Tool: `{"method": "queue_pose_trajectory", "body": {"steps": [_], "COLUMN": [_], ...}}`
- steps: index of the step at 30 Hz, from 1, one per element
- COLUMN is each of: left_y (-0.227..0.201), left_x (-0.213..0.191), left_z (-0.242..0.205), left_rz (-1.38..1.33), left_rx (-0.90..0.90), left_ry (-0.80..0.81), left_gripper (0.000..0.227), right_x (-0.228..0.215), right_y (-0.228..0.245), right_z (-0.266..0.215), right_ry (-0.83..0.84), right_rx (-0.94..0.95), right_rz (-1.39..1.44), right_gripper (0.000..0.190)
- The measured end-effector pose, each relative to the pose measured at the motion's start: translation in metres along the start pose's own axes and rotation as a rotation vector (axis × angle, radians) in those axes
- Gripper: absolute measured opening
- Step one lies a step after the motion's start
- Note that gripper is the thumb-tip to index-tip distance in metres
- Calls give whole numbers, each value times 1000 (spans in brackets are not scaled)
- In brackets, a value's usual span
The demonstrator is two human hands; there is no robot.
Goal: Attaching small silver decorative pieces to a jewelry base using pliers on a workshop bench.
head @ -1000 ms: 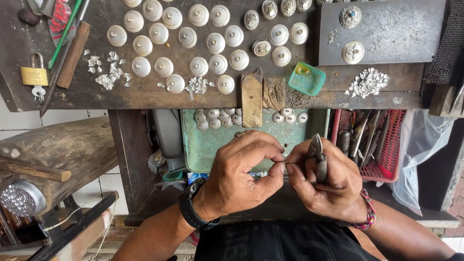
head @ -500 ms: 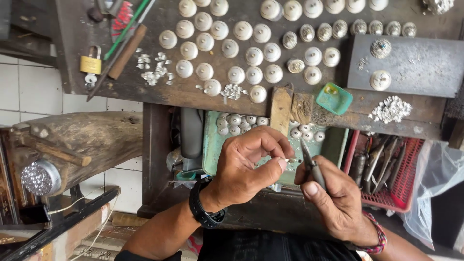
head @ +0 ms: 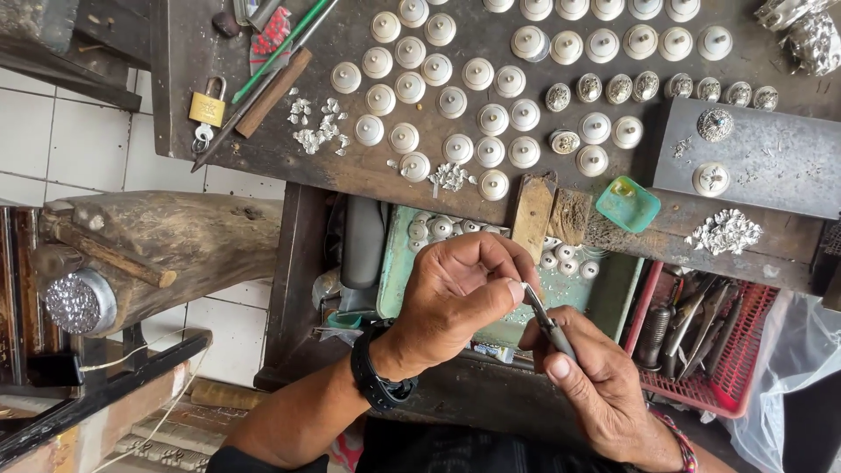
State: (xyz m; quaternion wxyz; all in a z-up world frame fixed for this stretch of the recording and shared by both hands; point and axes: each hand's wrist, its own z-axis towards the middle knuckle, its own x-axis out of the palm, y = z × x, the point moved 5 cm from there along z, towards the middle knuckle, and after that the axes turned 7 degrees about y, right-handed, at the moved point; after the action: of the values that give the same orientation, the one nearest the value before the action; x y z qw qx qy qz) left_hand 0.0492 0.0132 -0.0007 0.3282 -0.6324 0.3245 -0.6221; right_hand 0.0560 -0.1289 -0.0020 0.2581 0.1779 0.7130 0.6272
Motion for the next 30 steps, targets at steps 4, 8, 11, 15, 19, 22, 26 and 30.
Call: {"method": "queue_pose_trajectory", "body": {"steps": [4, 8, 11, 15, 19, 22, 26, 30], "left_y": [0, 0, 1, 0, 0, 0, -1, 0], "left_x": [0, 0, -1, -1, 0, 0, 1, 2], "left_z": [1, 1, 1, 1, 1, 1, 1, 1], "left_rz": [25, 45, 57, 69, 76, 64, 74, 59], "left_rx": [4, 13, 10, 21, 23, 31, 23, 23], "left_ry": [-14, -20, -28, -21, -18, -22, -22, -24], "left_gripper": [7, 8, 8, 8, 7, 8, 7, 5], "right_x": [0, 0, 0, 0, 0, 0, -1, -3], "right_y": [1, 1, 4, 4, 2, 1, -2, 1], "right_z": [0, 1, 3, 4, 3, 1, -2, -2], "right_ry": [8, 7, -2, -15, -28, -25, -63, -82], "right_rx": [-14, -5, -8, -13, -37, -58, -47, -31], "right_rz": [-6, -48, -76, -93, -115, -116, -220, -204], "right_gripper": [34, 33, 34, 33, 32, 30, 30, 31]}}
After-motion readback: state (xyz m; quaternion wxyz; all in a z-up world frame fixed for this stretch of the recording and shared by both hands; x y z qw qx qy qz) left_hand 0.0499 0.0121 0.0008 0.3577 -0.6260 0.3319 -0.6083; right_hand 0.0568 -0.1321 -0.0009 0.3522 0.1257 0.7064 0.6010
